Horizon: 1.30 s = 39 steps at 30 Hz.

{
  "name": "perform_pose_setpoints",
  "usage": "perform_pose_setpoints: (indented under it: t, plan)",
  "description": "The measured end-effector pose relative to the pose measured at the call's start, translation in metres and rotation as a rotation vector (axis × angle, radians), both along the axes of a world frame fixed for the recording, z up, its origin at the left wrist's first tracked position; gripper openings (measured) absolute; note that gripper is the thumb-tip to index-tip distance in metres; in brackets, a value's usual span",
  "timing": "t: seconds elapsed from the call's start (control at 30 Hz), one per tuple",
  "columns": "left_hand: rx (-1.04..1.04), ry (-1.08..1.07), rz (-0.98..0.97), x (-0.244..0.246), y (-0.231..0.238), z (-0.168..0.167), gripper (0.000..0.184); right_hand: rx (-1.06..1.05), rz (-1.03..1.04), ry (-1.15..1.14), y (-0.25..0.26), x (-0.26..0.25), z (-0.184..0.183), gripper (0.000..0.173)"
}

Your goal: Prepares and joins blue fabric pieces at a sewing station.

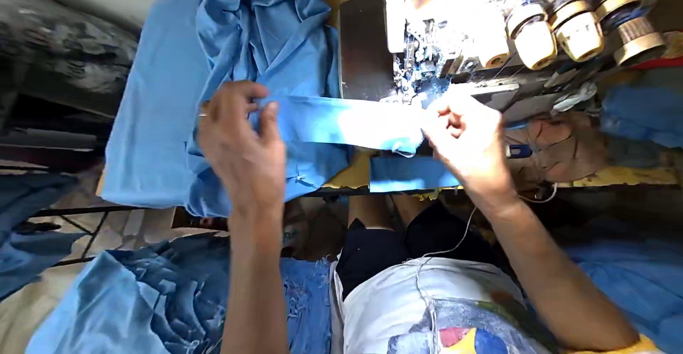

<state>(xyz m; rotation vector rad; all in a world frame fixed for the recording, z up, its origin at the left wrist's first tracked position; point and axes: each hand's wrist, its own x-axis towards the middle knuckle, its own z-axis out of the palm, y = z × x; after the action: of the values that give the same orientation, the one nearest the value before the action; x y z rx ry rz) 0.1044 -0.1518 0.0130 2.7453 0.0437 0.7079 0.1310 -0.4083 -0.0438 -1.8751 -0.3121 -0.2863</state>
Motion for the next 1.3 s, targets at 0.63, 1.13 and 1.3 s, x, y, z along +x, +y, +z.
perform_pose_setpoints:
  t: [0.63,1.13,1.3]
  plan:
    - [0.018,-0.094,-0.338,-0.003,-0.094,-0.054,0.030,-0.160,-0.012,-0.476,0.003,-0.012,-0.046,0.022]
    - [-0.032,0.026,-0.092,0.072,-0.076,-0.030,0.023,-0.139,-0.025,-0.448,0.010,-0.013,-0.055,0.024]
    - [0.011,0.114,0.050,-0.004,-0.077,-0.013,0.021,0.237,0.110,-0.064,0.017,-0.034,-0.052,0.025]
